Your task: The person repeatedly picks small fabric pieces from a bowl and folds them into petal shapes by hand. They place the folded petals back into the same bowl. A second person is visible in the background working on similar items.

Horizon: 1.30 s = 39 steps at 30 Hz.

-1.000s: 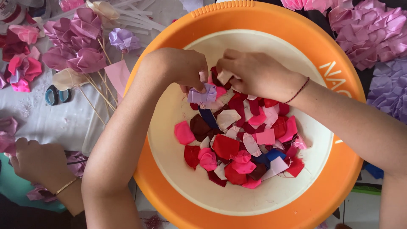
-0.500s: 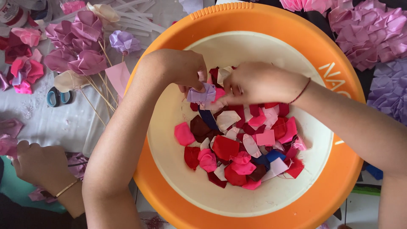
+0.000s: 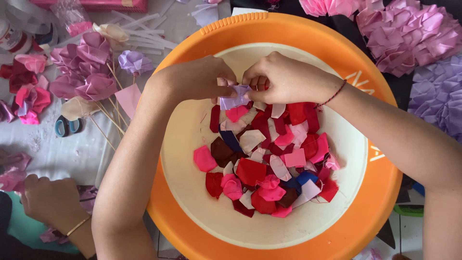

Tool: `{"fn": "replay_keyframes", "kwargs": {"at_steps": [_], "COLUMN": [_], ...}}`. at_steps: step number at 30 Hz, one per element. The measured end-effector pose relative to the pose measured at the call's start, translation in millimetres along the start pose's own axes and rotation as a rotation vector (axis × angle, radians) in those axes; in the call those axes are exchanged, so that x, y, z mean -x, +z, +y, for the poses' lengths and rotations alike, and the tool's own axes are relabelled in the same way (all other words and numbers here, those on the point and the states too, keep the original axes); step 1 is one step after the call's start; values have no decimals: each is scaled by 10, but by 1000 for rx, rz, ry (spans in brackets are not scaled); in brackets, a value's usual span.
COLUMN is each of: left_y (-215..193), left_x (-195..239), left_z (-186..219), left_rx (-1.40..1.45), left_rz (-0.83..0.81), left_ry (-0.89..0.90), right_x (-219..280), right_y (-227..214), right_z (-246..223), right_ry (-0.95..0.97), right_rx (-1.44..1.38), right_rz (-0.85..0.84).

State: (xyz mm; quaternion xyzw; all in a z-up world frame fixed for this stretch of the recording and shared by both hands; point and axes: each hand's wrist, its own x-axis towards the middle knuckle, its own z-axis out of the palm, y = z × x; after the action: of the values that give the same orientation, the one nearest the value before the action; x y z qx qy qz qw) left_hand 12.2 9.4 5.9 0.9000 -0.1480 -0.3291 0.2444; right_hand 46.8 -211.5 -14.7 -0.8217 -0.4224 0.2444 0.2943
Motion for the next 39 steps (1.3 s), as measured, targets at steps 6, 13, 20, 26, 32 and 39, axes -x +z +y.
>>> {"fn": "replay_keyframes", "kwargs": {"at_steps": [6, 13, 20, 26, 32, 39], "left_y": [19, 98, 164, 134, 149, 142], "left_x": [-53, -172, -233, -260, -355, -366], "left_z": [-9, 33, 23, -3, -118, -158], "left_rx": [-115, -248, -327, -346, -360, -309], "left_rz": [-174, -189, -102, -108, -114, -116], "left_ry": [-196, -337, -325, -440, -427, -430], "right_x": [38, 276, 1129, 2559, 3863, 4059], "right_y": [-98, -462, -836, -1021, -747, -650], "right_z": [95, 82, -17, 1664, 3515, 4376], "right_ry": [47, -94, 404, 425, 603, 831], "right_rx": [292, 262, 316, 219, 230, 201], "right_rz": [110, 315, 499, 533, 651, 717]}}
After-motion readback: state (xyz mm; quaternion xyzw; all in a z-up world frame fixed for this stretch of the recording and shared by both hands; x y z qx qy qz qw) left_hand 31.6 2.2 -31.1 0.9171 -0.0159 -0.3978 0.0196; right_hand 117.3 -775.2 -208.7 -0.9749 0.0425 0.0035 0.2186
